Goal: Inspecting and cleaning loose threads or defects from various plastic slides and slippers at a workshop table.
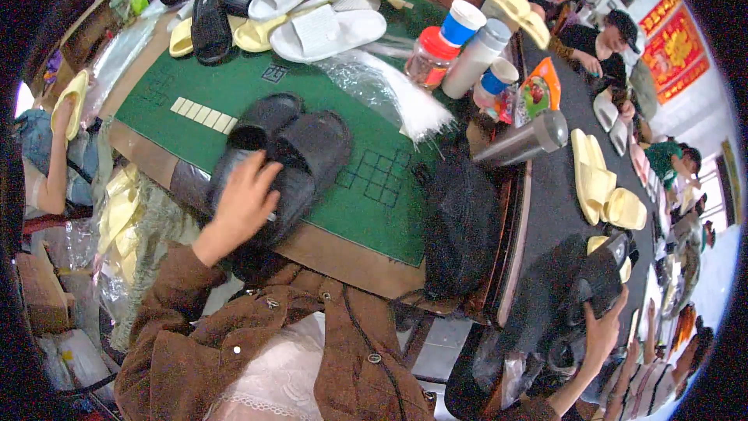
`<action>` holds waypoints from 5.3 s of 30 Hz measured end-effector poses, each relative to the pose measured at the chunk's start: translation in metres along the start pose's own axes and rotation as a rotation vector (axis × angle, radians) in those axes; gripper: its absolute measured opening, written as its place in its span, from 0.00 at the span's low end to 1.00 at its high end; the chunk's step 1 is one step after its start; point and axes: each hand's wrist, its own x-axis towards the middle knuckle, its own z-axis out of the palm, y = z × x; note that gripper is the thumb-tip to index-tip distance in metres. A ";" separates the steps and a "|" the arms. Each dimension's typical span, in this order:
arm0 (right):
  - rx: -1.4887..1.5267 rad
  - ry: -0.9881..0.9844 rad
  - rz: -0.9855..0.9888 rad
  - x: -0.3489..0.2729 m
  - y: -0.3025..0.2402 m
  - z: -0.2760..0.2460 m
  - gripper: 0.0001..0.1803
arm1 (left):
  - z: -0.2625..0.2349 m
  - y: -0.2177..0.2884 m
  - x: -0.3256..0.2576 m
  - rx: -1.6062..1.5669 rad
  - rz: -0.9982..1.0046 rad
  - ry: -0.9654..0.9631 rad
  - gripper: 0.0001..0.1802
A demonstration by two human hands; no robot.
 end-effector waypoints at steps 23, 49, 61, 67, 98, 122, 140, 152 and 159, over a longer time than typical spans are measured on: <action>0.685 -0.838 -0.054 0.043 0.009 -0.013 0.20 | -0.022 -0.252 -0.019 0.307 -0.656 0.077 0.28; 2.081 -1.266 -0.054 -0.122 -0.343 -0.033 0.08 | -0.041 -0.016 0.020 -0.576 -0.137 0.170 0.19; 2.176 -1.368 0.317 -0.146 -0.410 0.049 0.26 | 0.012 -0.016 0.019 -0.784 -0.239 0.052 0.36; 1.808 -1.000 -0.174 -0.127 -0.374 0.054 0.23 | 0.017 -0.020 0.017 -0.548 -0.132 0.014 0.42; 1.962 -0.545 -0.203 -0.106 -0.344 0.081 0.27 | 0.041 0.030 0.018 -0.575 -0.052 0.081 0.39; 1.897 -0.726 0.029 -0.028 -0.415 0.143 0.14 | 0.041 0.034 0.018 -0.541 -0.085 0.113 0.39; 1.715 -0.644 -0.198 -0.041 -0.405 0.110 0.17 | 0.022 0.038 0.021 -0.507 -0.078 0.286 0.26; 1.692 -0.818 -0.738 -0.111 -0.364 0.025 0.15 | -0.015 0.080 0.035 -0.944 0.172 0.093 0.06; 1.948 -0.791 -0.406 -0.092 -0.317 0.028 0.18 | -0.024 0.045 0.023 -0.708 0.174 0.132 0.05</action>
